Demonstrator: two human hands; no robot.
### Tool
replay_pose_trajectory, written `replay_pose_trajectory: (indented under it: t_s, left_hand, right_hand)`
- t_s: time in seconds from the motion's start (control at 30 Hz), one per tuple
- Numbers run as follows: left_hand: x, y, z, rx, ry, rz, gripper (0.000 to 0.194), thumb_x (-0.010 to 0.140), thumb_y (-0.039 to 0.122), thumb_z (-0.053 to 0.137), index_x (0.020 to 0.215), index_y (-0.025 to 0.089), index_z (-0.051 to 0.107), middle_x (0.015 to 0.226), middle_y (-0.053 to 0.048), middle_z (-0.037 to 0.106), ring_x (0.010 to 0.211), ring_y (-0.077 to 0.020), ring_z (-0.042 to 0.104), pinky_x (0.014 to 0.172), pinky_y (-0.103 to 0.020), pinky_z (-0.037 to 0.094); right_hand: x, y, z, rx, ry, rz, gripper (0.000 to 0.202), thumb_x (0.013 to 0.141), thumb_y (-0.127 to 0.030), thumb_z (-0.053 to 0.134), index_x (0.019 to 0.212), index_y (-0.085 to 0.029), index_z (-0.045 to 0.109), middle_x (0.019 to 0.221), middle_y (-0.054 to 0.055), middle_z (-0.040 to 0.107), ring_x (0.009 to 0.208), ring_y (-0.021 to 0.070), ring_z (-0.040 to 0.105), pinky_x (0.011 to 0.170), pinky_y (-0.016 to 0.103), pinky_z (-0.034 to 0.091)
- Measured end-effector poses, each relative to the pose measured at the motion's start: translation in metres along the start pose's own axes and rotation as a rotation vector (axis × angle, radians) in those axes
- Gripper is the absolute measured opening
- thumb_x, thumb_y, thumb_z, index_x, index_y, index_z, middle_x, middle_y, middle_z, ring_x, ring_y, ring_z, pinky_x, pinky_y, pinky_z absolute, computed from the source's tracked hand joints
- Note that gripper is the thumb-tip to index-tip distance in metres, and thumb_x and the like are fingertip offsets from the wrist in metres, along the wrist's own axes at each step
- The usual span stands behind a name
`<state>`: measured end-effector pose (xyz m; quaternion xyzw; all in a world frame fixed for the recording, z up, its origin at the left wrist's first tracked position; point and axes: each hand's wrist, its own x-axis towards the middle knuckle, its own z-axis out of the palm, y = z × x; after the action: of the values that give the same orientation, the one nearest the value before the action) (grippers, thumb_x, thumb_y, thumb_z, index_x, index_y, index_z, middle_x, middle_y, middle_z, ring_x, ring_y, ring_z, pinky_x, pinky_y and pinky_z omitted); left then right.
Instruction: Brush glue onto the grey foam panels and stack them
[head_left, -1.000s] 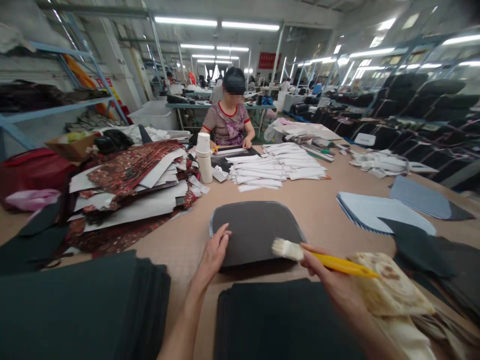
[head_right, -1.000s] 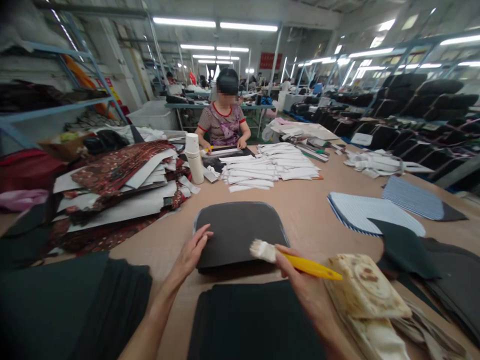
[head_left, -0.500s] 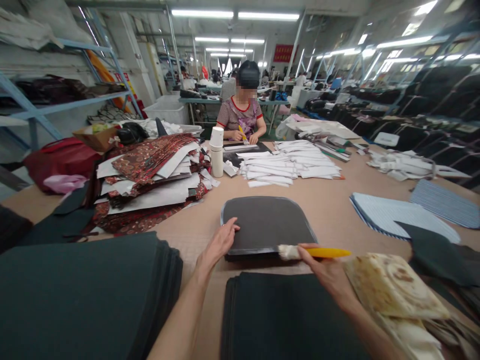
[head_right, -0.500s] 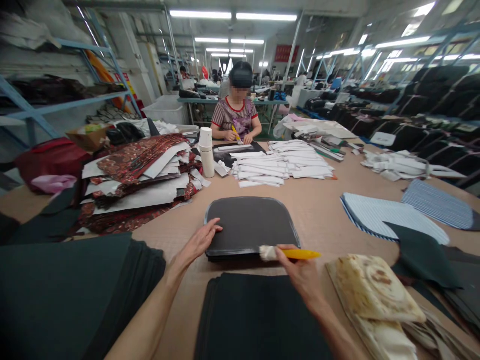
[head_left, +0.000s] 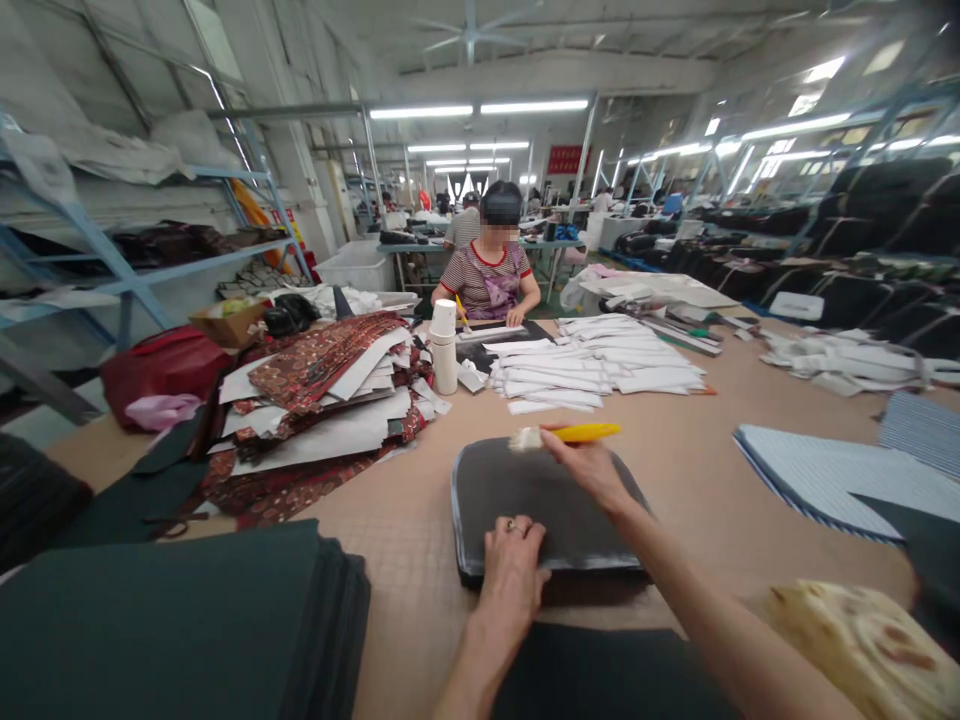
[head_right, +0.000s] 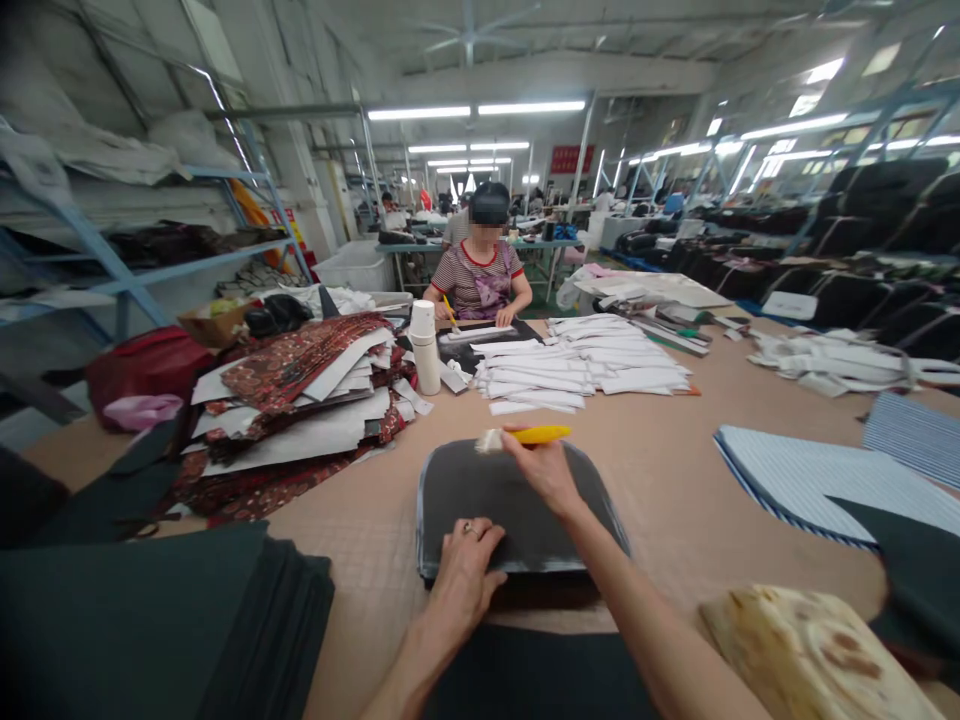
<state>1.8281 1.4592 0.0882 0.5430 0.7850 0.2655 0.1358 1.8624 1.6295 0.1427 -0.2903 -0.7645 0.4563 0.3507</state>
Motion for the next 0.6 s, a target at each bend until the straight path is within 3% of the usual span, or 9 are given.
replay_pose_trajectory:
  t_s: [0.13, 0.23, 0.33, 0.5, 0.6]
  left_hand:
    - [-0.001, -0.003, -0.001, -0.012, -0.014, -0.019, 0.035, 0.074, 0.016, 0.054, 0.109, 0.023, 0.055, 0.12, -0.004, 0.055, 0.107, -0.0262, 0.046, 0.089, -0.043, 0.04]
    - [-0.001, -0.005, 0.003, -0.058, -0.051, -0.041, 0.034, 0.073, 0.016, 0.053, 0.107, 0.022, 0.055, 0.123, -0.005, 0.053, 0.109, -0.027, 0.043, 0.092, -0.044, 0.037]
    - [0.001, -0.006, 0.006, -0.078, -0.063, -0.058, 0.035, 0.071, 0.016, 0.054, 0.105, 0.021, 0.056, 0.124, -0.006, 0.051, 0.11, -0.0276, 0.042, 0.093, -0.046, 0.036]
    - [0.001, -0.005, 0.005, -0.081, -0.049, -0.042, 0.032, 0.07, 0.016, 0.055, 0.102, 0.021, 0.057, 0.122, -0.006, 0.052, 0.108, -0.0274, 0.043, 0.091, -0.045, 0.037]
    - [0.001, -0.005, 0.002, -0.075, -0.035, -0.032, 0.032, 0.07, 0.016, 0.056, 0.102, 0.021, 0.058, 0.12, -0.006, 0.053, 0.107, -0.027, 0.044, 0.09, -0.044, 0.038]
  right_hand:
    - [0.039, 0.004, 0.065, 0.046, -0.252, -0.09, 0.038, 0.069, -0.044, 0.06, 0.093, -0.016, 0.069, 0.073, 0.002, 0.067, 0.062, 0.0155, 0.06, 0.061, 0.028, 0.048]
    - [0.057, 0.016, 0.078, 0.018, -0.328, -0.116, 0.031, 0.065, -0.038, 0.063, 0.087, -0.017, 0.07, 0.082, 0.003, 0.07, 0.073, 0.0169, 0.063, 0.07, 0.029, 0.05]
    - [0.071, 0.036, 0.054, -0.079, -0.269, -0.1, 0.025, 0.065, -0.033, 0.061, 0.083, -0.018, 0.069, 0.083, 0.003, 0.07, 0.078, 0.0188, 0.064, 0.075, 0.031, 0.049]
    - [0.087, 0.06, -0.017, -0.318, -0.036, -0.036, 0.02, 0.069, -0.034, 0.059, 0.078, -0.019, 0.069, 0.068, 0.004, 0.067, 0.073, 0.0249, 0.065, 0.07, 0.036, 0.049]
    - [0.084, 0.063, -0.034, -0.387, -0.005, -0.05, 0.023, 0.078, -0.037, 0.059, 0.087, -0.018, 0.068, 0.074, 0.002, 0.067, 0.076, 0.0214, 0.064, 0.07, 0.034, 0.05]
